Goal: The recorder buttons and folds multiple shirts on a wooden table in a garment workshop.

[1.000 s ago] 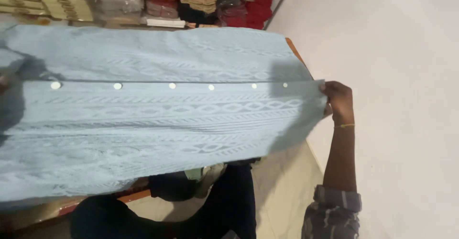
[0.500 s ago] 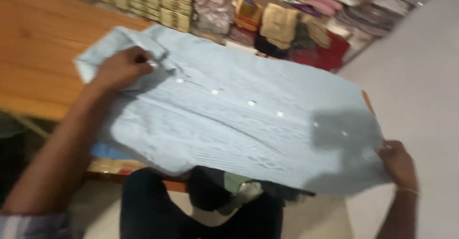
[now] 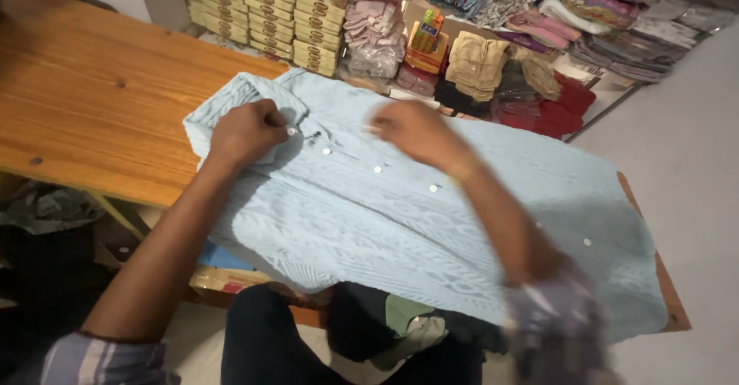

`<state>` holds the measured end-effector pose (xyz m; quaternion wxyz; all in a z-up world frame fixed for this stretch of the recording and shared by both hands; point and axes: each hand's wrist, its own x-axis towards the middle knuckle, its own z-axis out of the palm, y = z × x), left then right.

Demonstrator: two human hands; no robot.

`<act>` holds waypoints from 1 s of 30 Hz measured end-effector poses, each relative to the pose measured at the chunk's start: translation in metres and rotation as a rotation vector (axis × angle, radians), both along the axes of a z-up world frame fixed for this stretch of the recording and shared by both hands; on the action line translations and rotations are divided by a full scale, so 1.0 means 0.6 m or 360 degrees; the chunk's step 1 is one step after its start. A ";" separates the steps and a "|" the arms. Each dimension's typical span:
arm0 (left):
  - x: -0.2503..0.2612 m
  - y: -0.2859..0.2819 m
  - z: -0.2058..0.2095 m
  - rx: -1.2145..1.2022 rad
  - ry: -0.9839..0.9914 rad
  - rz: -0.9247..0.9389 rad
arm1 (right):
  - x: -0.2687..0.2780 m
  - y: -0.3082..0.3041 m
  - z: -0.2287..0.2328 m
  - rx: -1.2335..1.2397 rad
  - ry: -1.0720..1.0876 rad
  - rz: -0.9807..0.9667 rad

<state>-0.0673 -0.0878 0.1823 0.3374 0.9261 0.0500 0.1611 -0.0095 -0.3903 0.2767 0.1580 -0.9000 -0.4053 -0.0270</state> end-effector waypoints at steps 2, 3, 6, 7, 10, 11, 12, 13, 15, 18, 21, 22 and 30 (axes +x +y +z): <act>-0.004 -0.006 0.001 0.0020 -0.0013 0.0031 | 0.033 0.111 -0.042 0.0043 0.0128 0.0027; -0.004 -0.009 0.002 0.0034 -0.0019 0.0066 | 0.052 0.167 -0.061 0.0081 0.0264 0.0059; -0.001 -0.010 -0.009 0.0078 -0.0035 0.0105 | 0.056 0.220 -0.122 0.0032 0.0025 -0.0051; -0.003 -0.009 -0.001 0.0086 -0.0037 0.0102 | 0.051 0.218 -0.121 0.0041 0.0023 -0.0055; -0.004 -0.014 0.004 0.0064 0.0005 0.0112 | 0.040 0.200 -0.133 -0.0016 -0.0106 0.0017; -0.004 -0.013 0.004 0.0077 0.0013 0.0090 | 0.038 0.196 -0.142 0.0083 -0.0255 0.0072; -0.005 -0.010 0.005 0.0090 0.0018 0.0072 | 0.037 0.192 -0.148 0.0182 -0.0407 0.0132; -0.007 -0.013 0.005 0.0083 0.0014 0.0068 | 0.032 0.190 -0.143 0.0174 -0.0411 0.0128; -0.012 -0.013 0.008 0.0087 0.0025 0.0093 | 0.024 0.189 -0.130 0.0080 -0.0427 0.0119; -0.017 -0.020 0.016 0.0153 0.0051 0.0107 | 0.025 0.185 -0.127 0.0095 -0.0381 0.0191; -0.020 -0.026 0.012 0.0235 0.0013 0.0145 | 0.033 0.188 -0.136 0.0156 -0.0406 0.0205; -0.021 -0.026 0.017 0.0239 0.0011 0.0153 | 0.034 0.187 -0.134 0.0161 -0.0408 0.0212; -0.013 -0.023 0.007 0.0394 0.0022 0.0083 | 0.071 0.181 -0.155 0.0200 -0.0267 0.0288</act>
